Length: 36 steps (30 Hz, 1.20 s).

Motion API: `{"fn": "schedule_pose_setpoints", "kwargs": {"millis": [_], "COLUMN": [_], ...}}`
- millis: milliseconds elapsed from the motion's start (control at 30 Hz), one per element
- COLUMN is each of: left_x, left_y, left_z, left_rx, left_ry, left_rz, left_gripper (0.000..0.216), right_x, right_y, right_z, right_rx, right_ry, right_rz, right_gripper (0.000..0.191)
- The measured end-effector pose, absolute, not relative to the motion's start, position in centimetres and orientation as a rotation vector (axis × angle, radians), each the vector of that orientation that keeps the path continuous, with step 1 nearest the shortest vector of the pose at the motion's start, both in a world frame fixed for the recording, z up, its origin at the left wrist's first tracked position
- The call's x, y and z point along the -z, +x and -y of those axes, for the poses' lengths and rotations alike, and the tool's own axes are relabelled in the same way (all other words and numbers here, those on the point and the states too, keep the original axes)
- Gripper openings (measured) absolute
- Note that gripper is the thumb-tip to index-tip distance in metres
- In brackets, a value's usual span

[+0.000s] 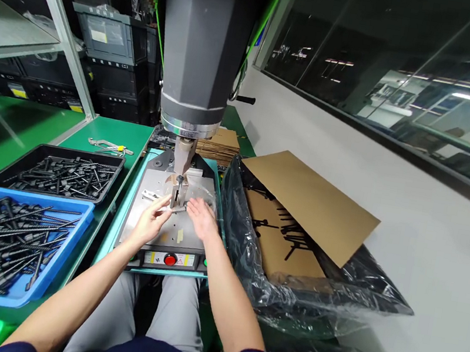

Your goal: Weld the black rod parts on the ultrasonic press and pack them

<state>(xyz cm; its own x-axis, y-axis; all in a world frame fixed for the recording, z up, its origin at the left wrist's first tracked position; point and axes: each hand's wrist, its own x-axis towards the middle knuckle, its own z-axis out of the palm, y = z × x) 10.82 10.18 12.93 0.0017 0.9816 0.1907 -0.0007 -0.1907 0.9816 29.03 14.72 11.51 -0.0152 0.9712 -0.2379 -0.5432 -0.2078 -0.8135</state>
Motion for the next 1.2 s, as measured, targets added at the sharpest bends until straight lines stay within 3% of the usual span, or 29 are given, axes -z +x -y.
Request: {"fn": "schedule_pose_setpoints", "kwargs": {"millis": [100, 167, 233, 333, 433, 700, 1200], "left_x": [-11.1, -9.1, -6.9, -3.7, -1.5, 1.6, 1.2], "left_y": [8.9, 7.1, 5.4, 3.6, 2.4, 0.3, 0.8], "left_z": [-7.1, -5.1, -3.4, -1.7, -0.9, 0.1, 0.1], "left_rx": [-1.371, -1.414, -1.401, -1.256, -1.180, -1.093, -1.070], "left_ry": [1.408, 1.410, 1.416, 1.472, 1.552, 1.707, 1.585], "left_rz": [-1.263, -1.490, -1.764, -1.917, -1.847, -1.717, -1.731], "left_gripper": [0.036, 0.038, 0.047, 0.067, 0.071, 0.062, 0.070], "right_x": [-10.0, -8.4, -6.4, -2.7, 0.3, 1.8, 2.0], "right_y": [30.8, 32.8, 35.0, 37.4, 38.6, 39.7, 39.4], "right_z": [-10.8, -8.0, -5.5, -2.6, -1.2, -0.7, -0.7], "right_rx": [-1.427, -1.122, -0.716, -0.340, -0.376, -0.479, -0.565], "right_ry": [-1.106, -1.320, -1.519, -1.726, -1.821, -1.777, -1.801], "right_rz": [0.775, 0.984, 1.231, 1.468, 1.559, 1.614, 1.551], "right_gripper": [0.052, 0.048, 0.042, 0.055, 0.069, 0.064, 0.074]}}
